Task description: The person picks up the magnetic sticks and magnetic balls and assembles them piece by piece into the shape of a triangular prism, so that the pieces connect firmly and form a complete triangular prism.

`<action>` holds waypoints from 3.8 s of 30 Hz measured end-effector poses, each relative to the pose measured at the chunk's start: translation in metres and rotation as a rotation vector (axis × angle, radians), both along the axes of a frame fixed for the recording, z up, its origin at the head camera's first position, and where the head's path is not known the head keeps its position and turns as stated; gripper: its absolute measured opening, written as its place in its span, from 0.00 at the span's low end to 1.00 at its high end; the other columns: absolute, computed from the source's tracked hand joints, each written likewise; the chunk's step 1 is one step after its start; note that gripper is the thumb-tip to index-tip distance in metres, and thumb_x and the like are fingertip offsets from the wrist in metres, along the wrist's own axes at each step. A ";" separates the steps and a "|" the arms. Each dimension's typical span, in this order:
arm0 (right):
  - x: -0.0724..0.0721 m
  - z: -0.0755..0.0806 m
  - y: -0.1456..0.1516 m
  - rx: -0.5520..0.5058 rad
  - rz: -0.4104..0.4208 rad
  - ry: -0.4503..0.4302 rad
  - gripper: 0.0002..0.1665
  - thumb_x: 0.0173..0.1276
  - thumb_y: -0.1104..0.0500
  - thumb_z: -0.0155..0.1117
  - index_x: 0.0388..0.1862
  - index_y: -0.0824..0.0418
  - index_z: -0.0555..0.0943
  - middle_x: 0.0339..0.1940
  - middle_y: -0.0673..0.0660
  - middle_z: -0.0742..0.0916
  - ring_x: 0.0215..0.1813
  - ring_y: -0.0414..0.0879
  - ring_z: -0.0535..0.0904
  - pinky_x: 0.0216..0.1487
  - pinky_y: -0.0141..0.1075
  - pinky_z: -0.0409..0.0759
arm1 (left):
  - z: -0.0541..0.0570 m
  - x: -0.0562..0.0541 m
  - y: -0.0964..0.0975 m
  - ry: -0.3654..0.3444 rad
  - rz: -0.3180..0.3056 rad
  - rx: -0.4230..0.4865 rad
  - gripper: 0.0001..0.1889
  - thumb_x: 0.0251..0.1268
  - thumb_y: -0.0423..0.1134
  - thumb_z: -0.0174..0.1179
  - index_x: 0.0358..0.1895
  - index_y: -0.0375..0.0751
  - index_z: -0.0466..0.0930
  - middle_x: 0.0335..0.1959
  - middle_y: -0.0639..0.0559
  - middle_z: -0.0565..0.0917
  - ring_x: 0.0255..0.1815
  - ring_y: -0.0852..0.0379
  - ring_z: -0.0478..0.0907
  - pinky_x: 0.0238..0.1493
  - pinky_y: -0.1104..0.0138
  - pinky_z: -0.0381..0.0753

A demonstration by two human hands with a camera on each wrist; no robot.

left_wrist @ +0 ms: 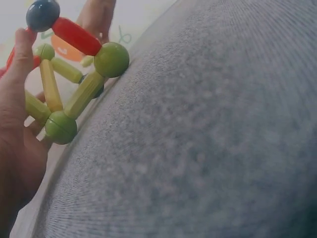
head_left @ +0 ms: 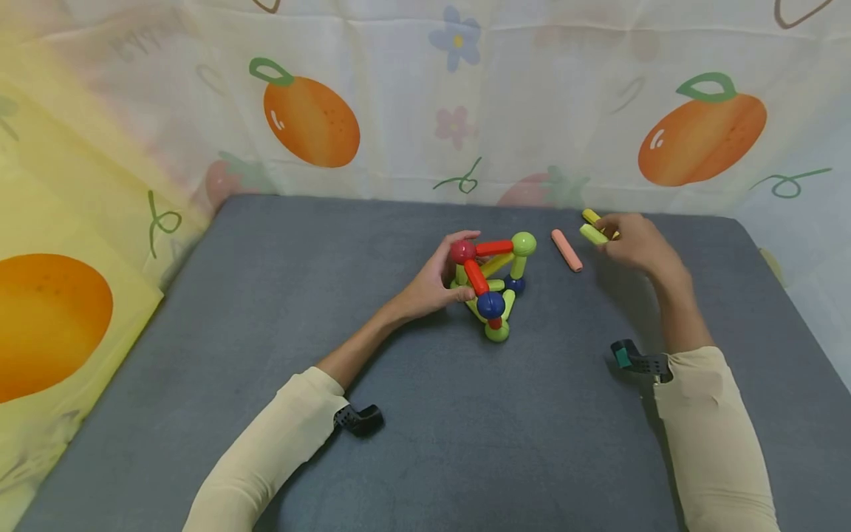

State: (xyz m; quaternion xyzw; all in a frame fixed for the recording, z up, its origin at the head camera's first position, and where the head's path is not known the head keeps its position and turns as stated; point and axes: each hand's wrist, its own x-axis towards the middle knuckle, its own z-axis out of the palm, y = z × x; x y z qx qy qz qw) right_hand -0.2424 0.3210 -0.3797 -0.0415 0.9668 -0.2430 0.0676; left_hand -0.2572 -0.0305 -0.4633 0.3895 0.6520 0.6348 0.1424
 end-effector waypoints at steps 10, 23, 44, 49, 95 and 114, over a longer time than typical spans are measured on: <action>0.034 0.054 -0.034 -0.002 0.267 0.037 0.11 0.69 0.66 0.72 0.49 0.60 0.87 0.43 0.58 0.86 0.42 0.48 0.80 0.42 0.37 0.76 | 0.007 0.004 0.001 0.007 -0.011 0.073 0.59 0.52 0.71 0.71 0.76 0.36 0.54 0.68 0.28 0.73 0.69 0.36 0.75 0.59 0.69 0.81; 0.075 0.074 -0.114 0.134 0.597 0.236 0.18 0.64 0.73 0.73 0.48 0.56 0.89 0.45 0.54 0.83 0.46 0.48 0.79 0.65 0.63 0.76 | 0.010 0.002 0.002 0.008 -0.006 0.068 0.58 0.52 0.71 0.70 0.75 0.36 0.55 0.68 0.29 0.74 0.66 0.41 0.77 0.57 0.68 0.82; 0.033 0.045 -0.072 -0.183 0.483 -0.106 0.45 0.67 0.53 0.78 0.78 0.59 0.68 0.70 0.60 0.81 0.63 0.56 0.84 0.64 0.55 0.82 | 0.011 0.003 0.002 0.027 0.023 0.028 0.58 0.53 0.73 0.69 0.75 0.34 0.55 0.63 0.32 0.74 0.53 0.55 0.82 0.53 0.66 0.84; 0.032 0.046 -0.074 -0.213 0.469 -0.108 0.35 0.72 0.54 0.72 0.74 0.60 0.71 0.65 0.59 0.84 0.59 0.53 0.86 0.59 0.47 0.84 | 0.011 0.003 0.002 0.023 0.029 0.025 0.57 0.53 0.73 0.69 0.75 0.37 0.56 0.64 0.32 0.74 0.53 0.55 0.82 0.53 0.65 0.84; 0.032 0.044 -0.088 0.013 0.550 0.103 0.24 0.69 0.63 0.75 0.61 0.62 0.78 0.54 0.58 0.86 0.48 0.49 0.87 0.56 0.52 0.86 | 0.019 0.009 0.008 0.026 0.080 0.010 0.56 0.51 0.74 0.70 0.73 0.38 0.60 0.65 0.37 0.73 0.54 0.52 0.80 0.58 0.66 0.81; 0.031 0.044 -0.088 0.047 0.526 0.044 0.35 0.71 0.55 0.74 0.72 0.61 0.72 0.64 0.61 0.80 0.58 0.53 0.78 0.60 0.54 0.80 | 0.016 -0.002 -0.005 0.034 -0.012 -0.116 0.43 0.68 0.47 0.72 0.78 0.40 0.57 0.66 0.38 0.77 0.59 0.54 0.80 0.60 0.65 0.80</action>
